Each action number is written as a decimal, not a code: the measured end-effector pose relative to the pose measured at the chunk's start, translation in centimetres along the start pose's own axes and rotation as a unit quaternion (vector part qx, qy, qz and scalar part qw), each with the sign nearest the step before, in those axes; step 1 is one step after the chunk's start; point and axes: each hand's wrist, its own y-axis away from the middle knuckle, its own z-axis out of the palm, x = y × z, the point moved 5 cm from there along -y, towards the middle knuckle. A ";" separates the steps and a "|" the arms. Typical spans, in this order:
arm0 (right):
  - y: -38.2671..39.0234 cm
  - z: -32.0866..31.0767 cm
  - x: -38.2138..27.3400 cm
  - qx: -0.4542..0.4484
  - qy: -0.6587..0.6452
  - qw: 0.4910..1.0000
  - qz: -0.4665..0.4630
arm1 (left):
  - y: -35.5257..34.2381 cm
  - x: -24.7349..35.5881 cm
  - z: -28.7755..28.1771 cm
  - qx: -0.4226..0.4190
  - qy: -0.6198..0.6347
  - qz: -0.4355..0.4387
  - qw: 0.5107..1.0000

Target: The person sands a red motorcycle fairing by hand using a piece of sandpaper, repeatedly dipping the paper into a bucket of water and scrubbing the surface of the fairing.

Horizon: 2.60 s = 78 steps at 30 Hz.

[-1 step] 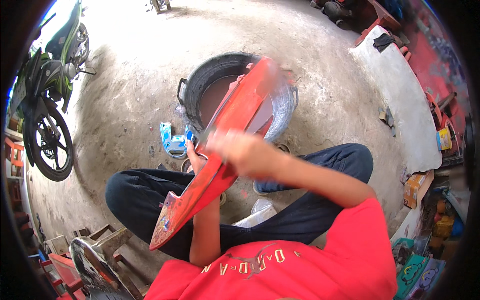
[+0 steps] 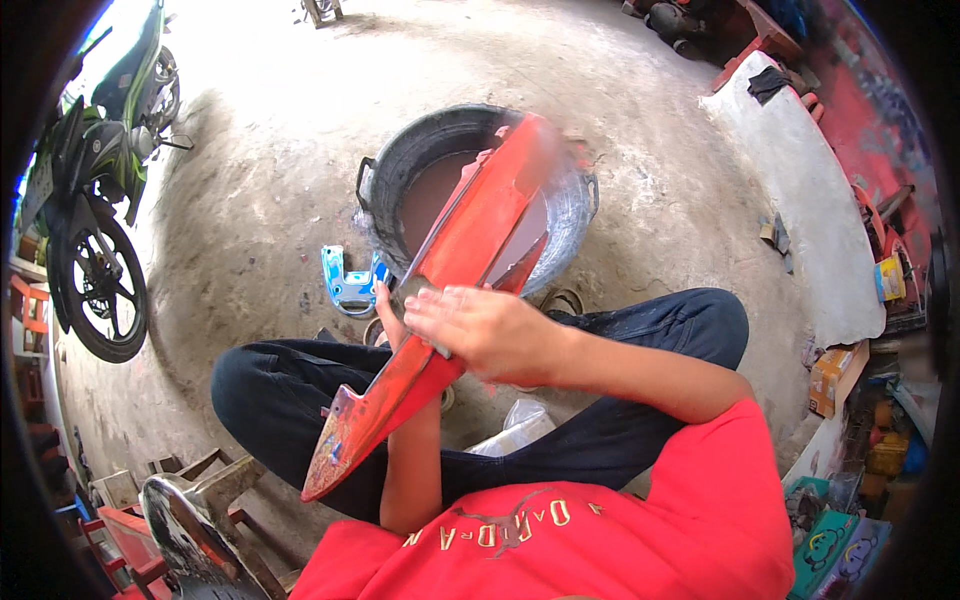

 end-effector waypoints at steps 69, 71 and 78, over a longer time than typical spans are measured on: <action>1.0 -1.4 7.8 0.020 0.115 0.987 0.108 | -2.0 -2.2 4.2 0.104 -0.043 -0.013 0.993; 0.9 -2.4 8.7 0.031 0.114 0.977 0.178 | -2.2 -2.2 4.5 0.093 -0.047 -0.015 0.994; 0.4 -2.2 3.6 0.040 0.033 0.998 0.028 | -2.4 -2.1 4.5 0.067 -0.036 -0.033 0.997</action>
